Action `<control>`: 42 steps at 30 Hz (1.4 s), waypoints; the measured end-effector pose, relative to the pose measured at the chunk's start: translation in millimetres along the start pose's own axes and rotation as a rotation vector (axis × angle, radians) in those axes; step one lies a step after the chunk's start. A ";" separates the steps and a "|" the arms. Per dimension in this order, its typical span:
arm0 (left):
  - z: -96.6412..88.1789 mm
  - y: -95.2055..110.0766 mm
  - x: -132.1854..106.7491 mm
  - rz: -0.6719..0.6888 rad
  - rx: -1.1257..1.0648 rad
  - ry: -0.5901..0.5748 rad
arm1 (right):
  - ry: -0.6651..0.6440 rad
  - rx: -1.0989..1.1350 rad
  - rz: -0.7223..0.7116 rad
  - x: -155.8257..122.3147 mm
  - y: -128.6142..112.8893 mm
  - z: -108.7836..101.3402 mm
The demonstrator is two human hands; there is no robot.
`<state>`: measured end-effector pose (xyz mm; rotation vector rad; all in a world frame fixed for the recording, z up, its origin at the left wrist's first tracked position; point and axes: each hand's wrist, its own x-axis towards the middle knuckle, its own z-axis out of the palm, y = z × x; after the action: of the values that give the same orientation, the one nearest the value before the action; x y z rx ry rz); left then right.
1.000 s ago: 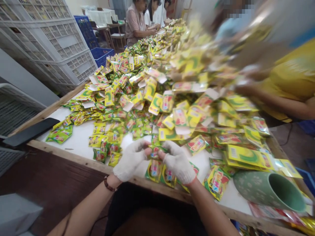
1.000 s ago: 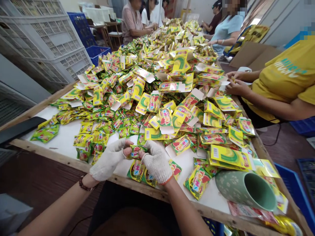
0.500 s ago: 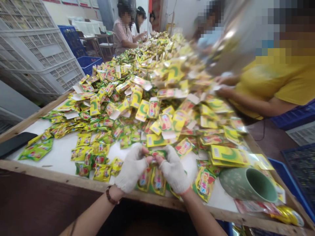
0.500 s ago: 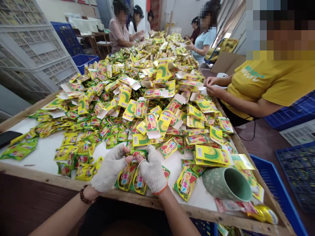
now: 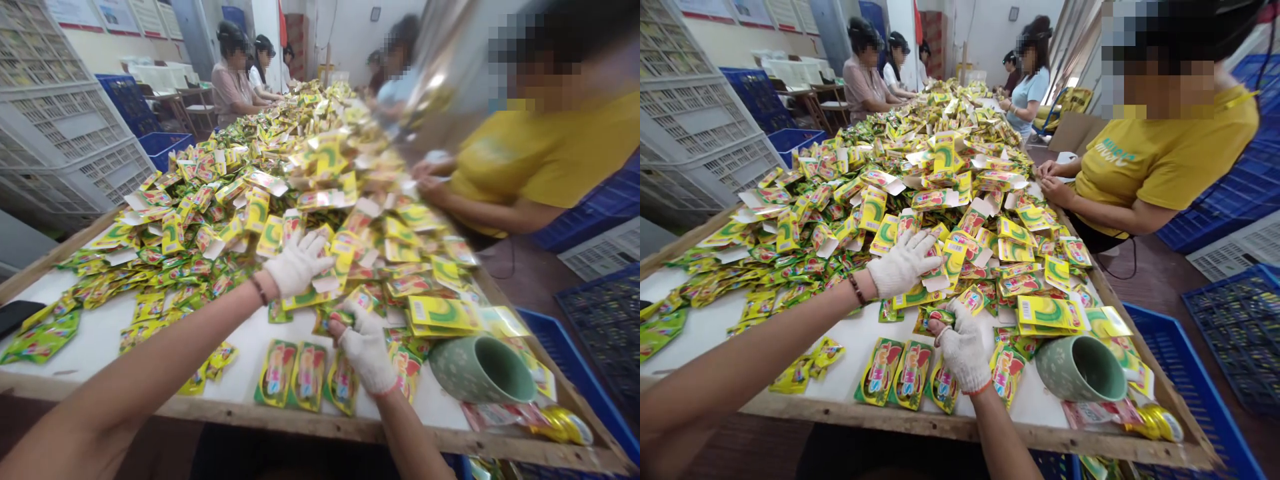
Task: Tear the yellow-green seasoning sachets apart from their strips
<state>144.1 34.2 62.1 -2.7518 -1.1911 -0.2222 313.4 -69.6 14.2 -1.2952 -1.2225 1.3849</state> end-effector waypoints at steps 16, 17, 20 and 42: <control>-2.1 31.4 24.2 0.026 0.062 -0.042 | 0.230 0.163 -0.138 -2.4 5.7 -6.6; -1.7 35.2 25.5 -0.013 0.081 -0.038 | 0.258 0.168 -0.133 -2.4 5.4 -7.9; -5.0 41.6 14.0 -0.071 0.056 0.002 | 0.315 0.185 -0.115 -2.2 5.0 -10.6; 15.6 80.3 -112.7 -0.386 -0.294 -0.030 | -0.130 -0.330 -0.203 -6.1 2.0 -4.5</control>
<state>127.8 -97.6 20.4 -2.7356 -1.8259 -0.4283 318.5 -75.4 13.3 -1.2714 -1.6780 1.1690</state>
